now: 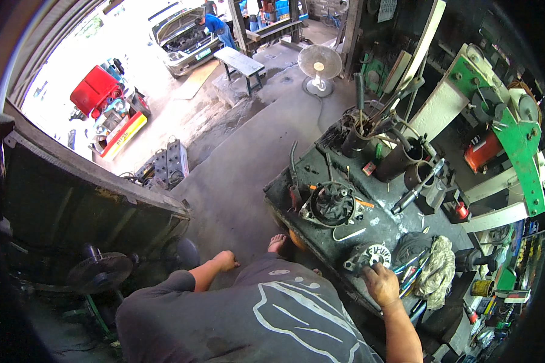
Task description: The person disassembles a motor assembly on a workbench, using pliers and a screwdriver to remove internal components. They handle the stator, rotor, and housing, then reassemble parts and place the unit back on the bench.
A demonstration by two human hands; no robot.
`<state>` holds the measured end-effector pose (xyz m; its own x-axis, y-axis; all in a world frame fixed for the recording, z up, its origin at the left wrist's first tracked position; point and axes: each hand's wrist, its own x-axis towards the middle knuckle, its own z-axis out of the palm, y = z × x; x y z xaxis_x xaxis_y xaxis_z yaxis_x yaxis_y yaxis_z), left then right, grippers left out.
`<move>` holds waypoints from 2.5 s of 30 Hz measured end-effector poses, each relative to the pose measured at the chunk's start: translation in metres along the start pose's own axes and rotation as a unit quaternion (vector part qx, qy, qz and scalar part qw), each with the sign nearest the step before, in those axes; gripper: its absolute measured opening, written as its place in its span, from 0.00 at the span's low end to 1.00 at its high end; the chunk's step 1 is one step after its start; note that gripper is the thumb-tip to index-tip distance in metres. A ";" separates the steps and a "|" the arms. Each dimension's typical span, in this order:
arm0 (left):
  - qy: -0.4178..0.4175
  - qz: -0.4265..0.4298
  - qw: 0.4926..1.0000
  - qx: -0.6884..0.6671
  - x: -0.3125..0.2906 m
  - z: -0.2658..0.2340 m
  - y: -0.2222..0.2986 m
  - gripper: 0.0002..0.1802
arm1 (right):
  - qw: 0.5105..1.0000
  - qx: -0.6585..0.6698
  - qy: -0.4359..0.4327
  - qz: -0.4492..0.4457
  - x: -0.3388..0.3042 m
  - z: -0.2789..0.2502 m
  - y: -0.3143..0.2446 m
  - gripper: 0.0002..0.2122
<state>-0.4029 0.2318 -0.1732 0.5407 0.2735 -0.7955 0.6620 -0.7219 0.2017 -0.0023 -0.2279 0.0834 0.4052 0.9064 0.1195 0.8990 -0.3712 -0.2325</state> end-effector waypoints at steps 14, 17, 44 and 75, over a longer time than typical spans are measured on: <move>0.121 -0.155 0.975 -0.103 0.017 -0.045 -0.022 0.40 | 0.997 -0.002 -0.050 0.066 0.006 -0.007 -0.008 0.06; 0.312 -0.104 0.925 -0.188 0.031 -0.095 -0.006 0.41 | 0.995 -0.009 -0.023 0.093 0.011 -0.008 -0.016 0.08; 0.223 0.510 0.819 0.140 0.085 -0.348 0.197 0.42 | 0.902 0.041 0.012 0.430 0.008 0.037 -0.147 0.21; 0.241 0.492 0.835 0.050 0.075 -0.335 0.166 0.44 | 0.888 0.051 0.026 0.456 0.009 0.030 -0.150 0.17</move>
<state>-0.0785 0.3453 -0.0074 0.9596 -0.2761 0.0548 -0.2593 -0.7909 0.5543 -0.1378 -0.1578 0.0907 0.9666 0.2272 -0.1186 0.1751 -0.9233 -0.3418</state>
